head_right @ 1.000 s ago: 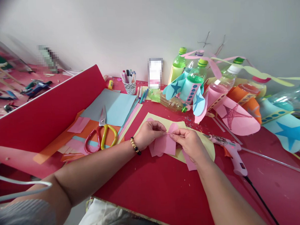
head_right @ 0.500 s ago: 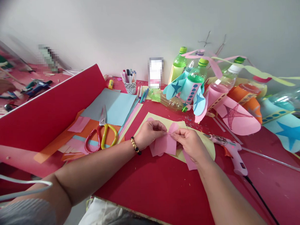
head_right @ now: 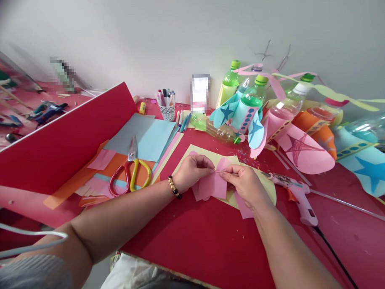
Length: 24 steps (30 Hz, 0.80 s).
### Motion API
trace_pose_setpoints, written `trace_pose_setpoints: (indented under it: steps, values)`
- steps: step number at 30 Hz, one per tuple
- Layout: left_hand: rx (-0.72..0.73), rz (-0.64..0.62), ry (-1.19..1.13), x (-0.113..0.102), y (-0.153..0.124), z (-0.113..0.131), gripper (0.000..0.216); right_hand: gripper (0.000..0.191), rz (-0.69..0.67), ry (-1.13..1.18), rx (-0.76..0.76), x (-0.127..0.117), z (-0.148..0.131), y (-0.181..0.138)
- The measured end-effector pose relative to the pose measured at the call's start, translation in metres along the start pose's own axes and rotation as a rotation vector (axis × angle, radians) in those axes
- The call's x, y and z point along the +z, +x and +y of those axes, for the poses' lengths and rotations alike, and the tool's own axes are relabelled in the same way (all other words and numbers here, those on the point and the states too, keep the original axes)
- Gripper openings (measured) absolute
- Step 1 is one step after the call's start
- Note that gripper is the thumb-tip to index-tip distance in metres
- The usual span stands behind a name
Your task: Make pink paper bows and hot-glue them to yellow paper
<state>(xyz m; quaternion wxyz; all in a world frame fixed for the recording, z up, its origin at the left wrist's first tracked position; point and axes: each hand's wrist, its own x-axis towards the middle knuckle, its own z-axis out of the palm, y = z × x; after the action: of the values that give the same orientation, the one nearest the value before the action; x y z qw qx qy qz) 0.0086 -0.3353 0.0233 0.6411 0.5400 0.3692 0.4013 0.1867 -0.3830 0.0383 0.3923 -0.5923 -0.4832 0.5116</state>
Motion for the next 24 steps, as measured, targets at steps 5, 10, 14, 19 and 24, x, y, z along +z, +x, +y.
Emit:
trace_pose_setpoints:
  steps: [5,10,14,19,24]
  values:
    - [-0.019,0.01,-0.005,-0.0006,0.0003,0.0014,0.01,0.025,-0.04,0.081,0.06,-0.0006,0.0005,0.0009]
    - [-0.049,0.029,-0.036,0.0008,-0.0007,0.0049,0.01,0.024,-0.041,0.11,0.045,-0.0017,0.0,0.0011]
    - [-0.05,0.024,-0.053,0.001,-0.0004,0.0046,0.012,0.026,-0.019,0.09,0.036,-0.0013,-0.0013,0.0007]
    - [-0.046,0.027,-0.054,0.0005,-0.0007,0.0054,0.013,0.023,-0.031,0.107,0.039,-0.0013,0.0003,0.0015]
    - [-0.047,0.047,-0.046,0.0008,-0.0016,0.0063,0.01,0.018,-0.049,0.156,0.04,-0.0011,0.0021,0.0016]
